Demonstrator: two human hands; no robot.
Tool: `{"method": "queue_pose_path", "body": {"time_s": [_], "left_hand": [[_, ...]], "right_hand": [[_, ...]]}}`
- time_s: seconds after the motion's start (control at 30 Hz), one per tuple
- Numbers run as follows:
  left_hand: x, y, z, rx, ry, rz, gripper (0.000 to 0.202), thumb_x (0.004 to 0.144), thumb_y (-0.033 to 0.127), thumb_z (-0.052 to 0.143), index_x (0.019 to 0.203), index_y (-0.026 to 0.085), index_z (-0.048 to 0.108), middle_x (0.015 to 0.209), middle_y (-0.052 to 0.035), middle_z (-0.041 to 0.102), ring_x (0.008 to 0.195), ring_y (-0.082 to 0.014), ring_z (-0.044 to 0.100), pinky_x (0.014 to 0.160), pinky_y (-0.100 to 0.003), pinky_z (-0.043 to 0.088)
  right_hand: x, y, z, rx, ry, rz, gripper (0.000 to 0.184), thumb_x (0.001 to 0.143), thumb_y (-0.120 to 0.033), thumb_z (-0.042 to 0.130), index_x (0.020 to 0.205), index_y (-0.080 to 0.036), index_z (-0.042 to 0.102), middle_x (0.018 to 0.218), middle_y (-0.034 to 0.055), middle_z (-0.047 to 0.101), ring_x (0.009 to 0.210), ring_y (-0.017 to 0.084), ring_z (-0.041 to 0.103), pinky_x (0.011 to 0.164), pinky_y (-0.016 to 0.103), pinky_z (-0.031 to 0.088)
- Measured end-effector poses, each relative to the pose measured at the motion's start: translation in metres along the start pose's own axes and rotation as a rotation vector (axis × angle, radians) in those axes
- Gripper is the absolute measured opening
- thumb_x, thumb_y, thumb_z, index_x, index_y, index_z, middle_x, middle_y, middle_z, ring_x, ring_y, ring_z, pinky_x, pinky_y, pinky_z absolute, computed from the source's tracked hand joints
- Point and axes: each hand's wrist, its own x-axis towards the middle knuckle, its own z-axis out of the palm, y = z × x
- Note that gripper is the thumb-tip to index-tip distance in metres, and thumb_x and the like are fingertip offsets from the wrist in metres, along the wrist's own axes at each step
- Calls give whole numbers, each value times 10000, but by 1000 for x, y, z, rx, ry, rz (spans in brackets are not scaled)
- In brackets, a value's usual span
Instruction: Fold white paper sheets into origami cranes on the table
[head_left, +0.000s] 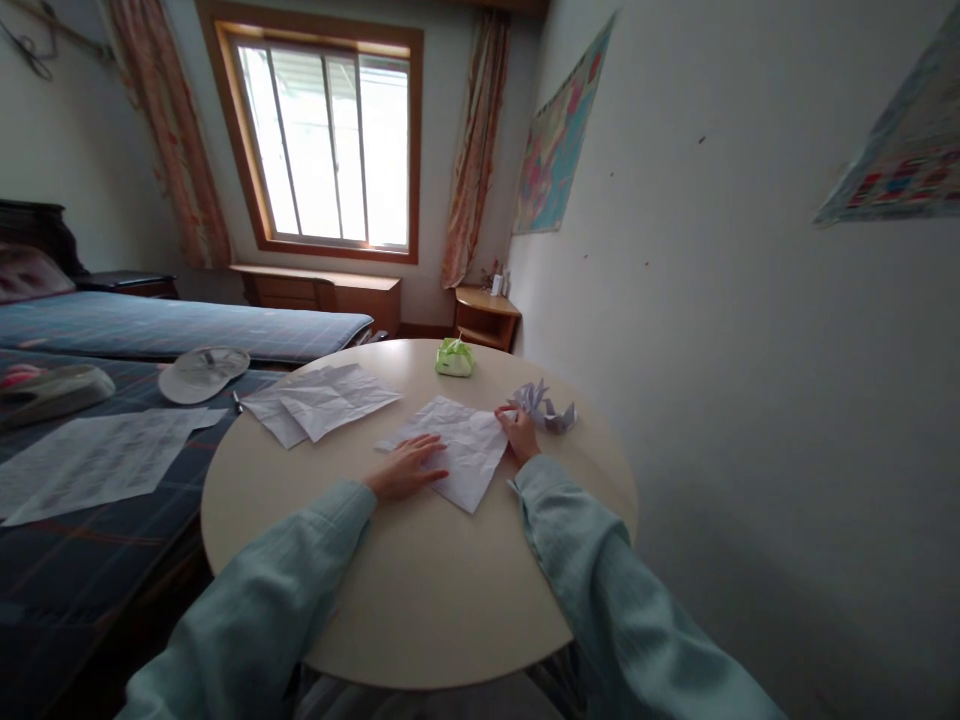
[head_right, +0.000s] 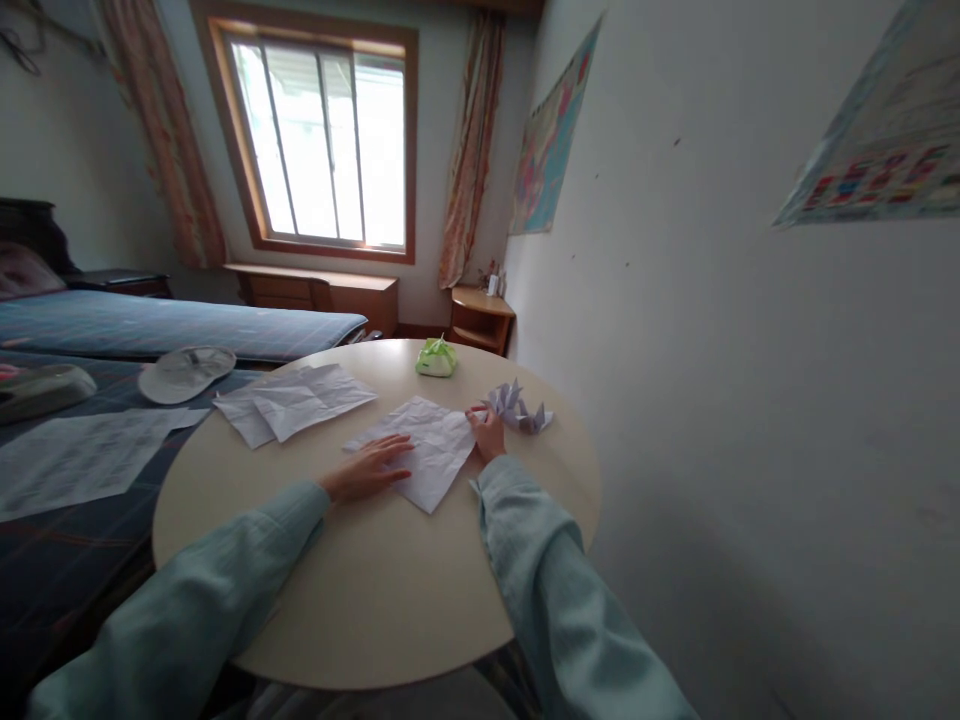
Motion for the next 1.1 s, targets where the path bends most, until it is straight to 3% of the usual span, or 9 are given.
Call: {"method": "queue_pose_path", "body": {"time_s": [0.13, 0.33, 0.47, 0.57, 0.73, 0.83, 0.93, 1.0, 1.1], "left_hand": [[19, 7, 7, 84, 4, 11, 643, 782, 593, 379, 1316, 237, 345, 1427, -71, 257, 1324, -253, 180, 1066, -450, 159], [30, 12, 18, 115, -39, 12, 619, 817, 574, 305, 1340, 242, 303, 1442, -56, 213, 1333, -238, 151, 1064, -448, 135], [25, 3, 14, 116, -45, -15, 596, 819, 565, 308, 1332, 261, 316, 1436, -44, 231, 1328, -225, 175, 1061, -441, 142], [22, -8, 10, 152, 7, -125, 584, 818, 560, 311, 1319, 261, 340, 1430, -60, 250, 1324, -235, 185, 1050, -456, 159], [22, -26, 6, 184, 63, -278, 589, 824, 549, 288, 1323, 240, 337, 1431, -82, 240, 1326, -254, 173, 1039, -474, 168], [21, -28, 2, 164, 15, -235, 596, 818, 549, 291, 1327, 242, 328, 1438, -74, 219, 1332, -247, 151, 1045, -477, 147], [19, -22, -5, 117, -53, -165, 584, 799, 527, 356, 1310, 245, 349, 1436, -67, 232, 1327, -237, 173, 1049, -474, 145], [18, -18, -10, 84, -87, -143, 526, 783, 467, 418, 1259, 243, 409, 1419, -70, 280, 1312, -237, 221, 1043, -484, 158], [16, -13, -15, 38, -82, -133, 496, 742, 455, 482, 1185, 231, 459, 1377, -75, 362, 1281, -246, 285, 1043, -503, 148]], "right_hand": [[-8, -5, 1, -151, -22, -18, 227, 583, -241, 609, 803, -188, 583, 810, 47, 617, 780, 197, 570, 767, 328, 446], [-15, -11, 0, -348, -105, -80, 182, 585, -216, 604, 764, -189, 593, 807, 47, 621, 809, 198, 577, 802, 323, 437], [-16, -11, 3, -412, -96, -83, 296, 575, -226, 594, 868, -187, 591, 835, 41, 616, 796, 181, 574, 772, 304, 437], [-18, -11, 5, -444, -93, -81, 372, 565, -215, 583, 936, -186, 578, 855, 39, 615, 810, 168, 569, 754, 278, 434], [-19, -15, 5, -493, -192, -116, 183, 606, -185, 545, 776, -201, 609, 772, 30, 642, 755, 170, 573, 734, 279, 425], [-17, -19, 3, -440, -151, -87, 92, 657, -246, 533, 669, -199, 612, 715, 37, 645, 729, 176, 576, 718, 289, 427], [-13, -22, 0, -241, -154, 42, 214, 701, -352, 509, 611, -184, 606, 634, 34, 631, 632, 156, 575, 641, 279, 442], [-11, -22, -2, -35, -213, 174, 225, 705, -366, 508, 633, -174, 599, 579, 30, 621, 547, 140, 568, 567, 267, 449], [-11, -20, -3, 135, -343, 228, 163, 643, -317, 598, 672, -157, 594, 560, 35, 631, 509, 129, 569, 532, 253, 455]]}}
